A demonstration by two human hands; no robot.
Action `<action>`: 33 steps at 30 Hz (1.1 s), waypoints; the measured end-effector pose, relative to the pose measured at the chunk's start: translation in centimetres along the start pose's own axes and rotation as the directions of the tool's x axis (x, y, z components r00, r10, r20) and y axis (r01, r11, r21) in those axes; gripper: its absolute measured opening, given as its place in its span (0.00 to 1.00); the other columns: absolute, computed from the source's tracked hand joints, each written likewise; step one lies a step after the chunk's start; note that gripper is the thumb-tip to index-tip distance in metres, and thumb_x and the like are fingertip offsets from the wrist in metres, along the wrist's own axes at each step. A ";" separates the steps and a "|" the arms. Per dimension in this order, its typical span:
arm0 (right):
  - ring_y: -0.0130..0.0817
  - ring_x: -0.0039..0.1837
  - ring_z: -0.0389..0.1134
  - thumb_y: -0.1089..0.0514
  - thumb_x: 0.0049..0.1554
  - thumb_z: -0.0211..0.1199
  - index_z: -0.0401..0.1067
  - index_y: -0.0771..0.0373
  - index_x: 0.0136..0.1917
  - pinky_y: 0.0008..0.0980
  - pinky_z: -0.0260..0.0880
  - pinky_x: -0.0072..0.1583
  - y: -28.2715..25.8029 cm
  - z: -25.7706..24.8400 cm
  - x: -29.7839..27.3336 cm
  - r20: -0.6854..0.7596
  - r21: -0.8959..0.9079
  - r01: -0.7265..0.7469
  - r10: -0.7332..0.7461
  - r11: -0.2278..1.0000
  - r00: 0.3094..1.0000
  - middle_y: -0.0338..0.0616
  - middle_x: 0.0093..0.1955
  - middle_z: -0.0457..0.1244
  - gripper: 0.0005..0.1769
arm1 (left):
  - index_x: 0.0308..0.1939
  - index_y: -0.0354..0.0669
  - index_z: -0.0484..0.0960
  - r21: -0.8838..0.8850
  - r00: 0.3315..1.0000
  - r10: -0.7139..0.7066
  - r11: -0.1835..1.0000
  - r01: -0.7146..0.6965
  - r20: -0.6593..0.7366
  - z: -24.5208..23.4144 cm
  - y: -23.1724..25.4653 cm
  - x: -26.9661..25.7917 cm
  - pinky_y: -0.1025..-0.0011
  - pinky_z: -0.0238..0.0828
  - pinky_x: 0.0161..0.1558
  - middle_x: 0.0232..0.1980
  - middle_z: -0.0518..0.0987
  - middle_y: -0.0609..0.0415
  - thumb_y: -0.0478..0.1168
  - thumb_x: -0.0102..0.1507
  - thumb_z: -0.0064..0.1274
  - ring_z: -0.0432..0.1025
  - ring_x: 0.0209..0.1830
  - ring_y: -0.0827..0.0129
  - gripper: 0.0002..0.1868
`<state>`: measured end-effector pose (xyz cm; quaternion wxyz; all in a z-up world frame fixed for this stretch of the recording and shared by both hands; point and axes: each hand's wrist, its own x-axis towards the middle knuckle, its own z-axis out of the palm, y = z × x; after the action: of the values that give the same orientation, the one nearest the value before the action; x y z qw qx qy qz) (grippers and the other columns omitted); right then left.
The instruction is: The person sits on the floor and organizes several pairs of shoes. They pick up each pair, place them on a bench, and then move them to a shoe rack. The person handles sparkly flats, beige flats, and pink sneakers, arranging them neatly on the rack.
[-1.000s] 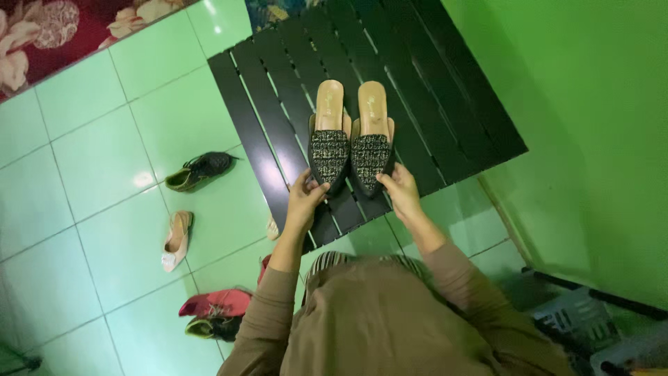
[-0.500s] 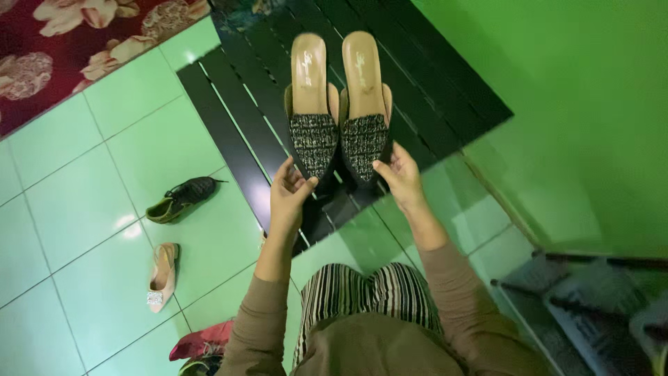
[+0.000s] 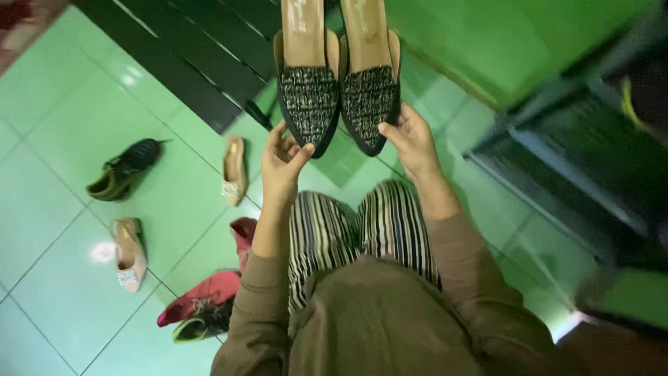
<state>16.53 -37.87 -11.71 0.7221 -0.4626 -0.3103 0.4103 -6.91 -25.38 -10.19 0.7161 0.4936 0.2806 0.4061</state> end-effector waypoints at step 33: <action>0.30 0.65 0.67 0.67 0.58 0.62 0.60 0.69 0.74 0.31 0.65 0.68 1.0 -25.7 -38.7 -0.811 -0.180 0.053 -0.179 0.982 0.557 0.43 0.65 0.66 0.32 | 0.72 0.30 0.61 0.177 0.517 -0.419 0.874 0.453 0.746 26.1 -27.4 -13.6 0.71 0.73 0.57 0.52 0.80 0.54 0.29 0.60 0.60 0.75 0.54 0.71 0.37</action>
<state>19.31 -82.30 -25.06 0.7759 -0.6262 0.0057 0.0768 15.43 -54.61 -26.52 0.8538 0.5167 0.0571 -0.0287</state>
